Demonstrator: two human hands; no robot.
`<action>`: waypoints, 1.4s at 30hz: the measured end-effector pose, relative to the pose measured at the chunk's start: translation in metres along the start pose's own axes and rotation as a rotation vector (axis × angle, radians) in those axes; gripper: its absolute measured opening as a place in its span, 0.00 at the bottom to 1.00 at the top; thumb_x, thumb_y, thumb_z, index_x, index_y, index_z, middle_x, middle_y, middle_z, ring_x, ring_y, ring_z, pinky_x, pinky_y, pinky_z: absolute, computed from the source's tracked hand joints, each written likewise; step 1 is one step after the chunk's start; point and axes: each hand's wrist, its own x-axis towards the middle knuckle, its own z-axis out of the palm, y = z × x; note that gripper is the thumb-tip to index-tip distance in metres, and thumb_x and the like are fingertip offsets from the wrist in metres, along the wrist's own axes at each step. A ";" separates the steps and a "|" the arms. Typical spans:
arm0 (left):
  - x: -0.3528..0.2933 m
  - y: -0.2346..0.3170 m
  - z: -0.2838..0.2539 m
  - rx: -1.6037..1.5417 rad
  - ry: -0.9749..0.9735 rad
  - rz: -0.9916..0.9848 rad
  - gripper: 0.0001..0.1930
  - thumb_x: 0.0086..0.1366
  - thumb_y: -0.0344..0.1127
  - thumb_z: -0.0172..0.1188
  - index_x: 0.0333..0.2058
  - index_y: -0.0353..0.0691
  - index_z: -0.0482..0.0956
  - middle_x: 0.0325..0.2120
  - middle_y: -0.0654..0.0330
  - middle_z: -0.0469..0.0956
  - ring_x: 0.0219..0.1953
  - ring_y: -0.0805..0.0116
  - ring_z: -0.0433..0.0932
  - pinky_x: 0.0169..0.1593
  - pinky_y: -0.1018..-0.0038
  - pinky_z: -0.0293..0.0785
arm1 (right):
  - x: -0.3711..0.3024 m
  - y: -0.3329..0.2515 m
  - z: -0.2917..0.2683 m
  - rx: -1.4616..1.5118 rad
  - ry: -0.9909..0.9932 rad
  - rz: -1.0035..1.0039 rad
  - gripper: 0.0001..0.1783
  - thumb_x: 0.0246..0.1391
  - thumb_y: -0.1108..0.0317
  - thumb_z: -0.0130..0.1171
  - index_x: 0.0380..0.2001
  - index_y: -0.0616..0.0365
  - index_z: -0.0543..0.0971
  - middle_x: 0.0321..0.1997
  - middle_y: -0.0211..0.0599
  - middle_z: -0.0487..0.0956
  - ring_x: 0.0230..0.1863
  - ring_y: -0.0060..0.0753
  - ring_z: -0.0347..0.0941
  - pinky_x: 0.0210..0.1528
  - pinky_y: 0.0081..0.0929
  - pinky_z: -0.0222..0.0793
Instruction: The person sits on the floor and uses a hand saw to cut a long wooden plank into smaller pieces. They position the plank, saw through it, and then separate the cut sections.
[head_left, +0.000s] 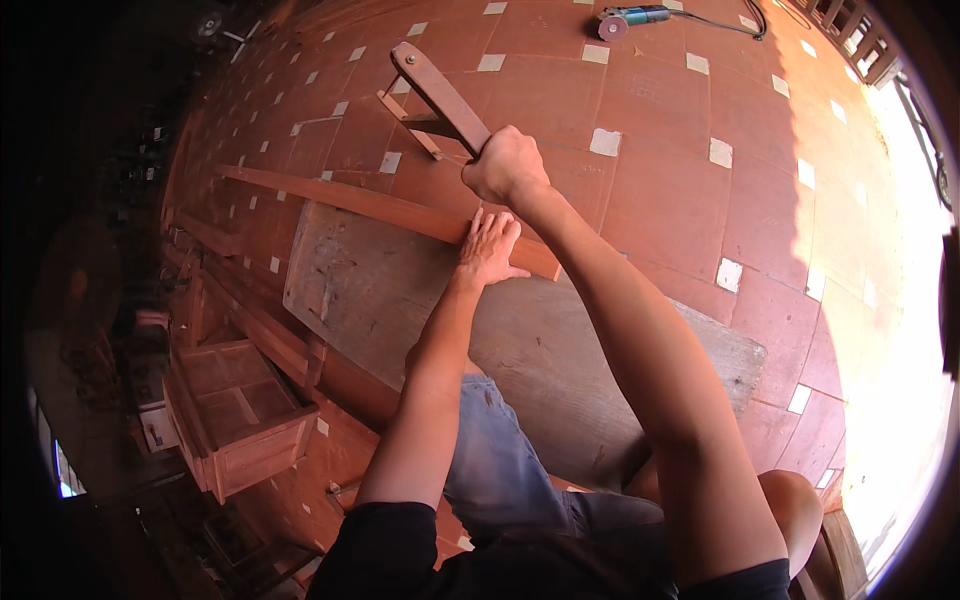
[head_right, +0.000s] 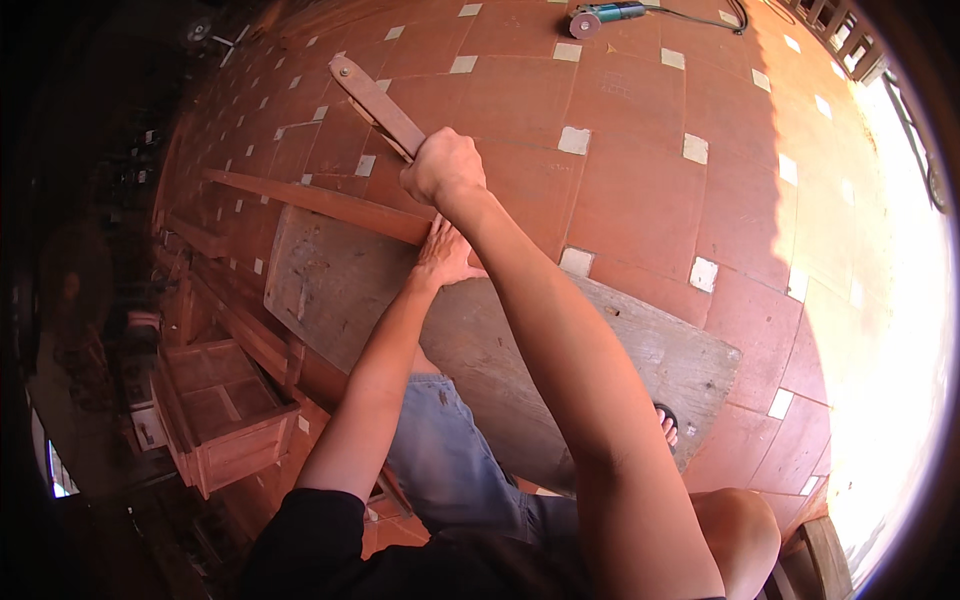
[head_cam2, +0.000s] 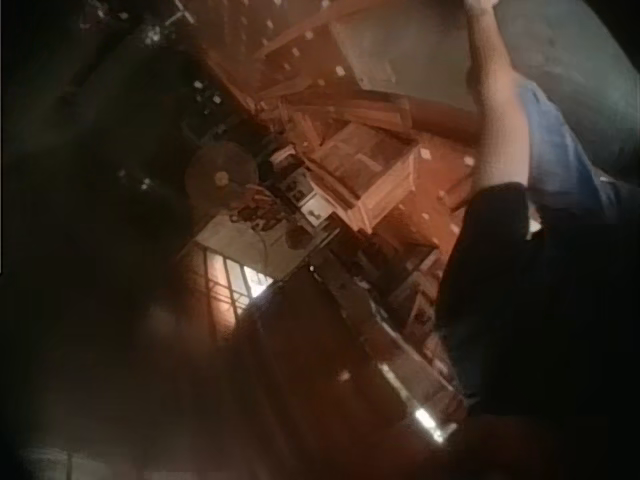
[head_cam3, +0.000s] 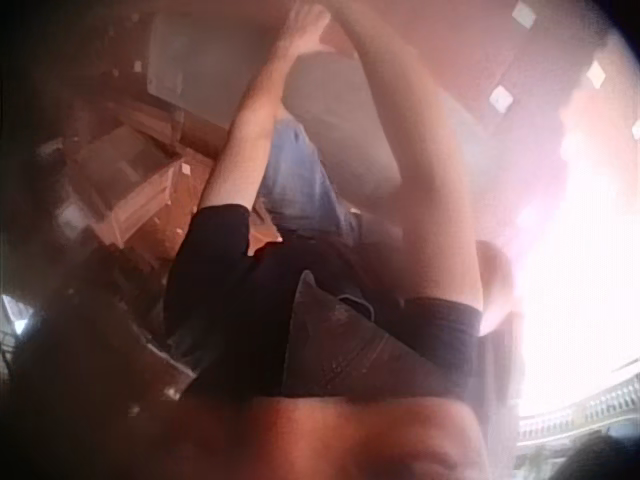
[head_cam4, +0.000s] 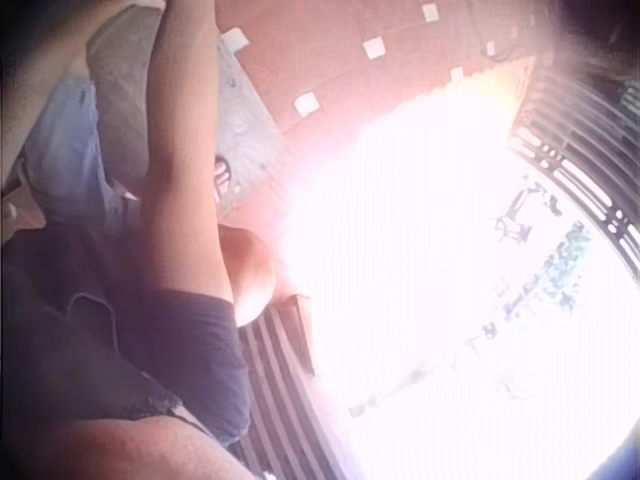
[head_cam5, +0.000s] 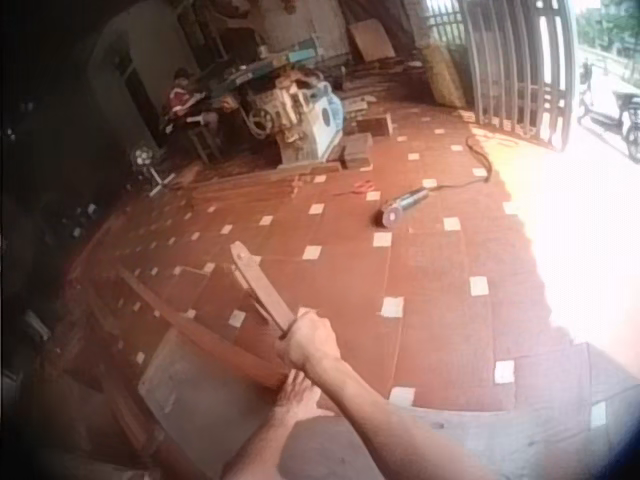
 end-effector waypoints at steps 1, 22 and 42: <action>0.002 0.000 0.003 0.004 -0.015 -0.016 0.44 0.42 0.57 0.83 0.52 0.40 0.71 0.55 0.54 0.69 0.64 0.50 0.66 0.77 0.45 0.46 | 0.002 0.002 -0.004 0.010 -0.023 0.010 0.19 0.47 0.65 0.66 0.42 0.66 0.86 0.45 0.59 0.85 0.50 0.55 0.84 0.54 0.41 0.81; -0.021 -0.010 0.031 -0.367 -0.031 -0.365 0.67 0.48 0.57 0.80 0.78 0.50 0.42 0.78 0.52 0.43 0.80 0.46 0.32 0.77 0.37 0.26 | -0.008 -0.005 -0.012 0.046 -0.200 -0.024 0.18 0.50 0.67 0.71 0.43 0.65 0.86 0.50 0.57 0.84 0.53 0.54 0.83 0.55 0.42 0.82; -0.041 -0.057 0.020 -0.287 0.160 -0.110 0.43 0.43 0.46 0.85 0.55 0.47 0.68 0.55 0.57 0.75 0.62 0.51 0.71 0.71 0.48 0.60 | -0.113 0.114 -0.065 0.095 0.111 0.048 0.21 0.53 0.63 0.67 0.18 0.64 0.70 0.17 0.35 0.73 0.19 0.25 0.69 0.24 0.33 0.68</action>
